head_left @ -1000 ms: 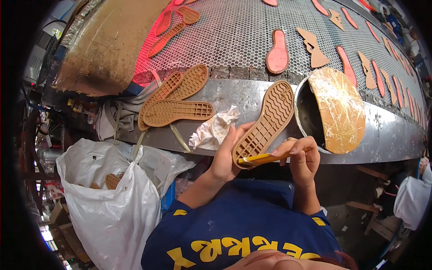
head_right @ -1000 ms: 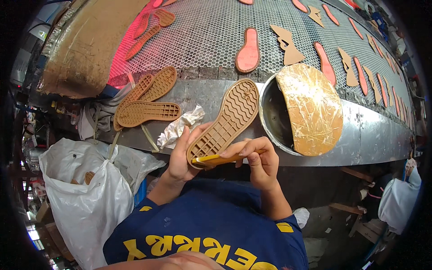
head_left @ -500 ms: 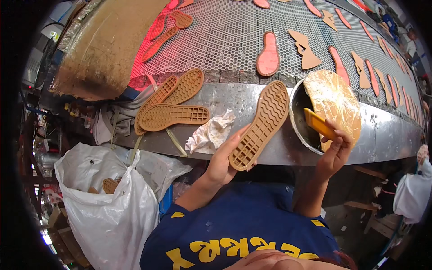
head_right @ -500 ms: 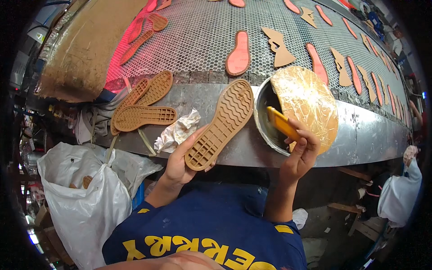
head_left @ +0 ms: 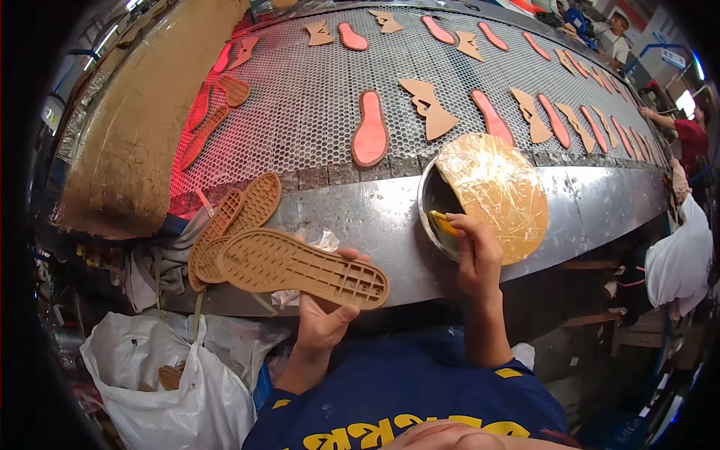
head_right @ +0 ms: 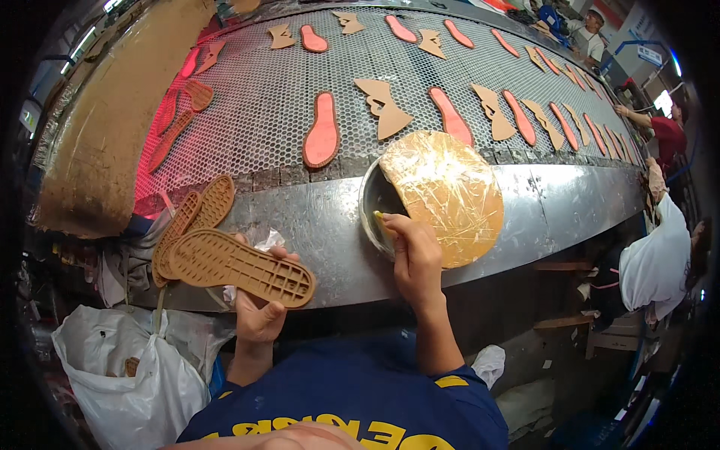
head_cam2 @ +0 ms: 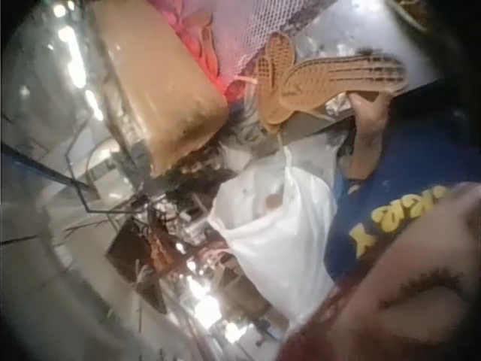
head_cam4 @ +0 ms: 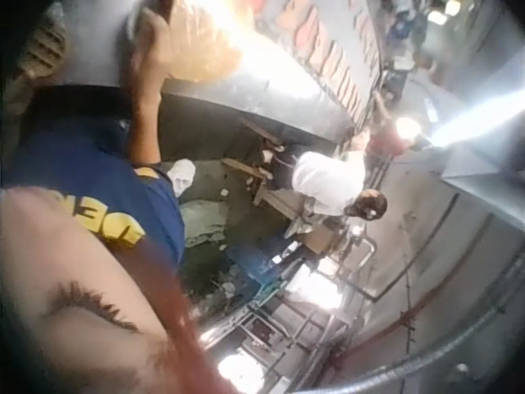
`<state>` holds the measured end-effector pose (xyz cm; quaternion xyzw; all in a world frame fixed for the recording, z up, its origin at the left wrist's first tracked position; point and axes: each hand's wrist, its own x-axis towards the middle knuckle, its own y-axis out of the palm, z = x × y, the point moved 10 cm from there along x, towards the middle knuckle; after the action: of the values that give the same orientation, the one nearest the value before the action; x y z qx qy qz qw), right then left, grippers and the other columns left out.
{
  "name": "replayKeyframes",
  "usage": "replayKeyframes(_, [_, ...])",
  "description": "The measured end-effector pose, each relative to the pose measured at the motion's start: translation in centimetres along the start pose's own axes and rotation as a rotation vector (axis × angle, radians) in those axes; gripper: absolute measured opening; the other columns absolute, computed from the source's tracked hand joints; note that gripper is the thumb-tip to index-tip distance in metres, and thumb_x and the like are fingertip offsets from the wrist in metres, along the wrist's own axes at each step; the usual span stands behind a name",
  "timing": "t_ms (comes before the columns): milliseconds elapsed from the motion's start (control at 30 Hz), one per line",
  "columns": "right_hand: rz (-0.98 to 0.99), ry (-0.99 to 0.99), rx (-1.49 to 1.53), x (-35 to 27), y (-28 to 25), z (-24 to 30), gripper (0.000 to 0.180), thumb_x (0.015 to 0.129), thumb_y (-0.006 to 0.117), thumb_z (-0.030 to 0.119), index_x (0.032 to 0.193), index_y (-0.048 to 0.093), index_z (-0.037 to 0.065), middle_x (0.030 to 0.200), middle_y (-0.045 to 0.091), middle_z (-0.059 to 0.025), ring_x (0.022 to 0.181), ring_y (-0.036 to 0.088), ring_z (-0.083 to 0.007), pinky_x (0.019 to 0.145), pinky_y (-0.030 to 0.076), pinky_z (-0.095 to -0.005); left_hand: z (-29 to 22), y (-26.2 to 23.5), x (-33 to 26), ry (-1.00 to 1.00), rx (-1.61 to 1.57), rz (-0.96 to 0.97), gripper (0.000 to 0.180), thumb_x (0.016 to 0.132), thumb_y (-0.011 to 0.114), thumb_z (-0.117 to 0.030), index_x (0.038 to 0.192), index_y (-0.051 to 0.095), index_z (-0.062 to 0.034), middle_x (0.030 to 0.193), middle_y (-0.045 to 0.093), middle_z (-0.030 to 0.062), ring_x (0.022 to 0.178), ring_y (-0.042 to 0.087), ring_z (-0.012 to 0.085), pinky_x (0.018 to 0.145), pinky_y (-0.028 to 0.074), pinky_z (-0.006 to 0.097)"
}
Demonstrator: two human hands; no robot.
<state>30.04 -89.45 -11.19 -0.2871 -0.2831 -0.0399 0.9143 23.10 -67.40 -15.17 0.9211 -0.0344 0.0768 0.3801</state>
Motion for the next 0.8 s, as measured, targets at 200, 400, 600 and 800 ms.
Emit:
replayKeyframes(200, [-0.168, 0.265, 0.482, -0.5, -0.8, -2.2, 0.015, 0.099, 0.044, 0.008, 0.101, 0.056, 0.0, 0.103, 0.065, -0.0117, 0.09, 0.061, -0.0146, 0.071, 0.052, -0.0285, 1.0, -0.1, -0.2, -0.045, 0.276, 0.063, 0.075, 0.081, 0.064, 0.007, 0.141, 0.02, -0.0019, 0.142, 0.028, 0.0144, 0.135, 0.032, 0.0341, 0.102, 0.043, 0.044])
replayKeyframes(400, [-0.358, 0.172, 0.883, -0.8, -2.0, -1.4, 0.022, 0.102, 0.037, 0.016, 0.097, 0.05, 0.0, 0.105, 0.06, -0.0215, 0.102, 0.058, -0.0251, 0.098, 0.04, -0.0385, -1.3, 0.1, 0.5, 0.124, 0.244, 0.035, 0.084, 0.081, 0.064, 0.008, 0.144, 0.011, -0.0079, 0.139, 0.027, 0.013, 0.136, 0.03, 0.0355, 0.102, 0.045, 0.043])
replayKeyframes(600, [-0.212, -0.045, 0.622, -3.1, -0.6, 4.6, 0.034, 0.101, 0.04, 0.027, 0.092, 0.054, -0.002, 0.103, 0.062, -0.0247, 0.096, 0.061, -0.0289, 0.09, 0.045, -0.0369, -4.1, 1.4, -0.1, 0.421, 0.566, 0.075, 0.099, 0.075, 0.074, 0.002, 0.142, 0.004, -0.0185, 0.131, 0.035, 0.0136, 0.131, 0.038, 0.0367, 0.105, 0.042, 0.047])
replayKeyframes(800, [-0.133, -0.314, 0.414, -5.0, 0.0, 8.8, 0.035, 0.1, 0.044, 0.03, 0.094, 0.059, -0.001, 0.103, 0.064, -0.0229, 0.091, 0.065, -0.0299, 0.078, 0.054, -0.034, -3.4, 0.9, -0.1, 0.361, 0.578, 0.011, 0.085, 0.074, 0.076, 0.0, 0.134, 0.019, -0.0156, 0.129, 0.04, 0.0123, 0.131, 0.039, 0.0339, 0.108, 0.037, 0.047])
